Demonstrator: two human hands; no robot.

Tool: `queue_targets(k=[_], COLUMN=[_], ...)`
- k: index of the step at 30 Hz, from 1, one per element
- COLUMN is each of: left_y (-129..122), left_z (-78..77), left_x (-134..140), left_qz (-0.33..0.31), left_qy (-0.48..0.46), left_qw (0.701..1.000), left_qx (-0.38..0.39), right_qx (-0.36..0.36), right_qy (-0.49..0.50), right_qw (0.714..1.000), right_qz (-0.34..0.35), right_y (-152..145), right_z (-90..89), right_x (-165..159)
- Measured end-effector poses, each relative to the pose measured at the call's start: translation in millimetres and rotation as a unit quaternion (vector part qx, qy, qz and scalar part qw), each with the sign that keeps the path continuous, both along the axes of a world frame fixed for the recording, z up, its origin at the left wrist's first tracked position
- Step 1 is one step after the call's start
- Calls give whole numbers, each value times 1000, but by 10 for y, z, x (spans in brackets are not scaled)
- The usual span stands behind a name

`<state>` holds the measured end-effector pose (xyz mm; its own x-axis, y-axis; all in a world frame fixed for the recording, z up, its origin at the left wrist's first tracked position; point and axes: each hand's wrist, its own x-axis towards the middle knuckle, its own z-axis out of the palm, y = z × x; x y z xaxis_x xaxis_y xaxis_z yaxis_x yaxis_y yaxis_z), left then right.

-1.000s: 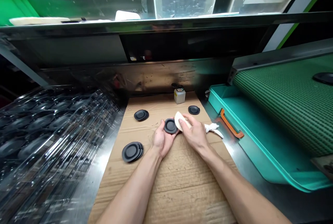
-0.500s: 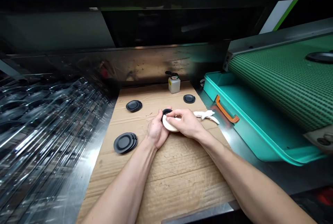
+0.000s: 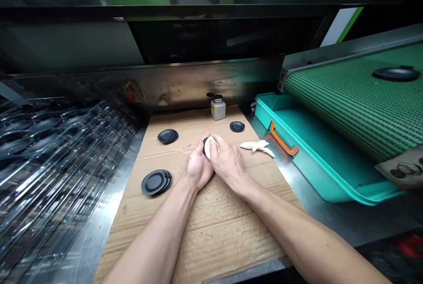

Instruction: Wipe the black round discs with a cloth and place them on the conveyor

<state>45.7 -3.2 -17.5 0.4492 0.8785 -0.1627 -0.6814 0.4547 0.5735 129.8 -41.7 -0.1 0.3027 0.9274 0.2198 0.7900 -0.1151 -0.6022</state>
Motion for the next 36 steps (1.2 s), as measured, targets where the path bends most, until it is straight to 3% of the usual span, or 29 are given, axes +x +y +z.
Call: queue_targets(k=[15,20,24,36], left_y=[-52,-24,19,29], left_z=[49,36,3,-26], left_x=[8,-5,-12,-19], left_qz=[8,-9,12,-15], left_qy=[-10,-3,-11,7], left_qw=[1000,1000,1000,1000], left_qx=[17,-7,-20,-8], right_qx=[-24,-23,-35,-34], right_qy=[-52,-93,-140,-185], right_qw=[998,995,989,982], right_qz=[-28,4,-35,3], right_y=[74,72,84,133], right_z=[-23,-61,-52,-22], right_x=[-22,57,164,304])
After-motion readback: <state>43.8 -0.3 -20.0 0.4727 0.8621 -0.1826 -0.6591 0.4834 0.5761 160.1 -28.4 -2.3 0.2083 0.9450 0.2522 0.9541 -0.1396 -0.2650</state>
